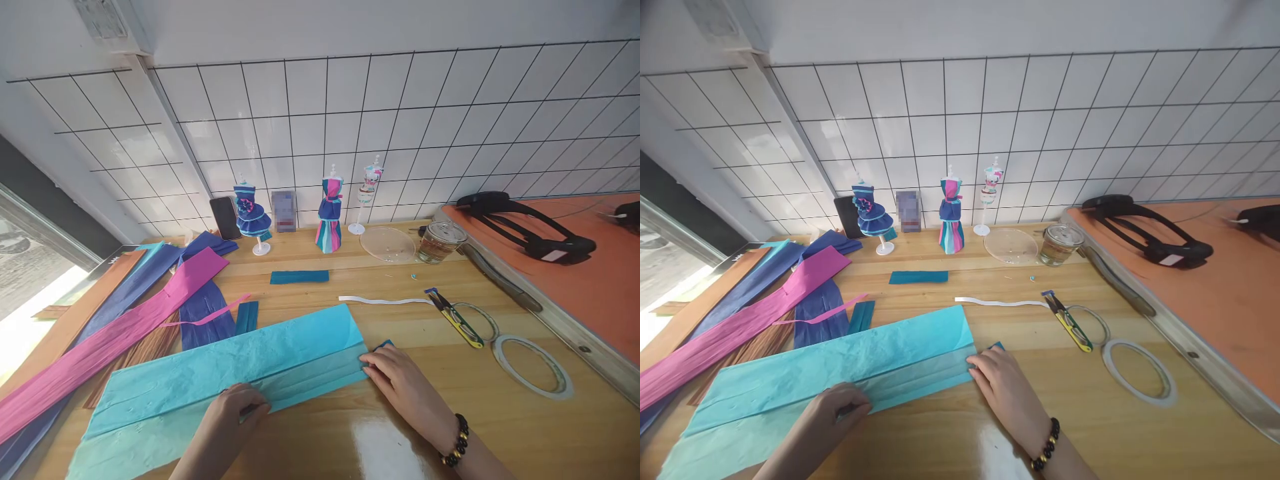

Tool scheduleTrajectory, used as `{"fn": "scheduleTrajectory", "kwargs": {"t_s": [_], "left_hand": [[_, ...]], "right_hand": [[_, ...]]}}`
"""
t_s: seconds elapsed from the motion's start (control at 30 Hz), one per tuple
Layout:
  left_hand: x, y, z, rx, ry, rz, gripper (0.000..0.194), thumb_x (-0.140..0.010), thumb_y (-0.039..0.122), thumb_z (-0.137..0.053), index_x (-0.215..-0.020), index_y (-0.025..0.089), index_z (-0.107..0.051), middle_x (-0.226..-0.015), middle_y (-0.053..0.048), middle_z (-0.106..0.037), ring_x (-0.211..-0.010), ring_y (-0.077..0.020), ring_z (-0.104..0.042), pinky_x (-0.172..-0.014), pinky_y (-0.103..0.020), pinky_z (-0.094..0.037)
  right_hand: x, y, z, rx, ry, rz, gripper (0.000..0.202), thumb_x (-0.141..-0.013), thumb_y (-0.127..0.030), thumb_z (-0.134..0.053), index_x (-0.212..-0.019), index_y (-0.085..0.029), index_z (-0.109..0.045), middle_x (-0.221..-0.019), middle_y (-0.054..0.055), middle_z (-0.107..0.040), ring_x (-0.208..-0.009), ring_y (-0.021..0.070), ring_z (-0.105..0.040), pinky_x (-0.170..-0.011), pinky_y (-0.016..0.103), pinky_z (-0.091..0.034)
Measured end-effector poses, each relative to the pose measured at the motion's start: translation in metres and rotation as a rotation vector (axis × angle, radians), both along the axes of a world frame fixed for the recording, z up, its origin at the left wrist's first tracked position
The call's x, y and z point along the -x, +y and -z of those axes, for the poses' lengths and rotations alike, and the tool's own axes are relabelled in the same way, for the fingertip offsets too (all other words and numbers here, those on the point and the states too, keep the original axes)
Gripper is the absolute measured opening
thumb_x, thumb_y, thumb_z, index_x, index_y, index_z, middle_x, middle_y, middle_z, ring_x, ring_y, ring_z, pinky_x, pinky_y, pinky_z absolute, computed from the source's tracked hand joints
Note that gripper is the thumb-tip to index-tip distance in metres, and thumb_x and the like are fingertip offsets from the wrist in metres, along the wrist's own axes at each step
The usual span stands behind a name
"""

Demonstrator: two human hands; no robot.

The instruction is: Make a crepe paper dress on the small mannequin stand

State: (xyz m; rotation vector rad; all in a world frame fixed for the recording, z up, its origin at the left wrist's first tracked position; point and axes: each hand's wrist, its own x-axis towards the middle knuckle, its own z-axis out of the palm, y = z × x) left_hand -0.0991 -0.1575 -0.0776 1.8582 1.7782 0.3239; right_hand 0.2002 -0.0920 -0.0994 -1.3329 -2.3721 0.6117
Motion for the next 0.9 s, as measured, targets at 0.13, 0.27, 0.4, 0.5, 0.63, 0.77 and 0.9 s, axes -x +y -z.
{"fn": "scheduleTrajectory", "kwargs": {"t_s": [0.13, 0.27, 0.4, 0.5, 0.63, 0.77, 0.9], "left_hand": [[0.0009, 0.0011, -0.0001, -0.009, 0.002, -0.013, 0.023, -0.079, 0.027, -0.047, -0.066, 0.02, -0.064, -0.065, 0.0, -0.064, -0.063, -0.0151, -0.057, -0.06, -0.023, -0.042], [0.0012, 0.002, -0.0001, -0.014, -0.007, -0.022, 0.021, -0.078, 0.026, -0.049, -0.065, 0.02, -0.064, -0.064, 0.0, -0.064, -0.062, -0.015, -0.057, -0.06, -0.022, -0.042], [0.0012, 0.0027, -0.0007, -0.009, 0.004, -0.018, 0.02, -0.077, 0.024, -0.05, -0.064, 0.02, -0.064, -0.063, 0.0, -0.063, -0.062, -0.0149, -0.057, -0.06, -0.022, -0.042], [0.0021, 0.0029, -0.0002, 0.001, 0.012, -0.011, 0.021, -0.078, 0.025, -0.049, -0.064, 0.02, -0.064, -0.064, 0.0, -0.063, -0.062, -0.0147, -0.058, -0.06, -0.021, -0.042], [0.0027, 0.0028, -0.0008, 0.021, 0.034, -0.012, 0.022, -0.079, 0.025, -0.048, -0.065, 0.019, -0.064, -0.065, 0.0, -0.063, -0.062, -0.0147, -0.057, -0.059, -0.022, -0.042], [0.0031, 0.0024, -0.0014, 0.035, 0.027, -0.003, 0.017, -0.077, 0.023, -0.052, -0.069, 0.02, -0.066, -0.067, 0.0, -0.063, -0.063, -0.0145, -0.058, -0.06, -0.022, -0.043], [0.007, 0.0, 0.0049, -0.026, 0.032, 0.062, 0.012, -0.073, 0.023, -0.059, -0.08, 0.023, -0.068, -0.073, 0.0, -0.065, -0.069, -0.0158, -0.06, -0.065, -0.024, -0.047]], "right_hand": [[-0.0023, -0.0014, -0.0016, -0.017, 0.029, 0.005, 0.016, -0.089, -0.026, -0.047, -0.099, -0.023, -0.058, -0.089, 0.005, -0.063, -0.085, 0.0204, -0.055, -0.077, 0.036, -0.046], [-0.0047, -0.0026, -0.0041, 0.015, 0.035, -0.031, 0.013, -0.087, -0.028, -0.052, -0.096, -0.023, -0.06, -0.089, 0.004, -0.061, -0.086, 0.0199, -0.055, -0.077, 0.035, -0.047], [-0.0041, -0.002, -0.0044, 0.052, 0.032, -0.059, 0.019, -0.09, -0.021, -0.044, -0.082, -0.022, -0.061, -0.089, 0.004, -0.059, -0.085, 0.0183, -0.054, -0.076, 0.033, -0.046], [-0.0025, -0.0004, -0.0053, 0.076, 0.047, -0.056, 0.022, -0.092, -0.02, -0.04, -0.084, -0.022, -0.06, -0.091, 0.004, -0.059, -0.086, 0.0182, -0.054, -0.077, 0.033, -0.045], [-0.0014, 0.0018, -0.0073, 0.111, 0.04, -0.04, 0.023, -0.093, -0.021, -0.038, -0.087, -0.023, -0.06, -0.088, 0.004, -0.06, -0.085, 0.019, -0.054, -0.078, 0.035, -0.044], [-0.0011, 0.0025, -0.0082, 0.121, 0.022, -0.02, 0.021, -0.093, -0.022, -0.039, -0.086, -0.023, -0.059, -0.085, 0.003, -0.059, -0.083, 0.0188, -0.053, -0.077, 0.035, -0.043], [-0.0016, 0.0017, -0.0078, 0.128, 0.012, -0.018, 0.022, -0.093, -0.022, -0.039, -0.085, -0.022, -0.059, -0.084, 0.003, -0.058, -0.082, 0.0183, -0.053, -0.075, 0.034, -0.043]]}}
